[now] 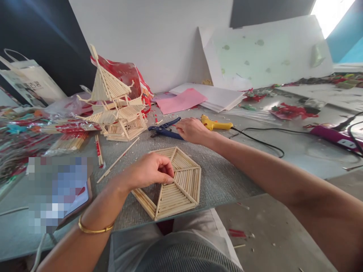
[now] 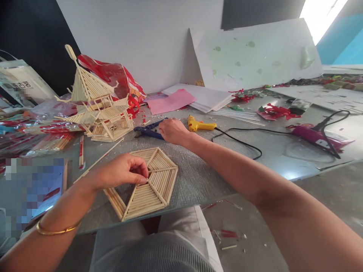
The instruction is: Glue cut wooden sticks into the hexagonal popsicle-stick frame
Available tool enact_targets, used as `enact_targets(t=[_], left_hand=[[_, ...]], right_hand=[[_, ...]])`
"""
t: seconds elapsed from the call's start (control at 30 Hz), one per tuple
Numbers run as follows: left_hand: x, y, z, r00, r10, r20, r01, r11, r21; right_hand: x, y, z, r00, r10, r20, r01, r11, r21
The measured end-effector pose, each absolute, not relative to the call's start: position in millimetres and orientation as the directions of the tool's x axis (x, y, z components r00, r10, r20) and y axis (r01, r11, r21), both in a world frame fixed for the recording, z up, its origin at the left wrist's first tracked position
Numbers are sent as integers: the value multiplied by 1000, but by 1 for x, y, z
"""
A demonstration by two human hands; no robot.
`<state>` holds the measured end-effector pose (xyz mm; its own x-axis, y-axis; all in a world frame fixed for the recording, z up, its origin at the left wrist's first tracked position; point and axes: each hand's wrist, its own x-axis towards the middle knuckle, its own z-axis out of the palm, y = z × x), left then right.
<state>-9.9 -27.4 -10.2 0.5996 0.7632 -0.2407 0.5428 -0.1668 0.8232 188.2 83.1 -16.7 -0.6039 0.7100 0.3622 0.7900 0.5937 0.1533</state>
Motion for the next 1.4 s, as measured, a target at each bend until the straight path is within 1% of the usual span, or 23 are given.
enact_targets(t=[0.2, 0.4, 0.63, 0.73, 1.0, 1.2, 1.4], left_hand=[[-10, -27, -11, 579, 784, -224, 609, -232, 759], [-8, -32, -8, 540, 803, -251, 671, -230, 705], [-9, -36, -6, 587, 784, -204, 678, -338, 653], [-9, -36, -6, 589, 784, -196, 687, -358, 632], [-10, -35, -6, 578, 795, -182, 690, -358, 629], [-8, -37, -1, 594, 793, -137, 687, -410, 600], [-11, -36, -3, 614, 781, -117, 648, -414, 639]], right_hand=[[187, 82, -16, -617, 712, 336, 782, 601, 163], [186, 81, -16, -624, 724, 296, 780, 603, 168], [186, 80, -16, -636, 718, 283, 770, 616, 167], [186, 79, -15, -643, 714, 276, 764, 624, 165], [186, 79, -16, -654, 706, 273, 755, 634, 168], [186, 80, -17, -655, 704, 274, 754, 634, 174], [187, 83, -19, -650, 701, 294, 756, 638, 149]])
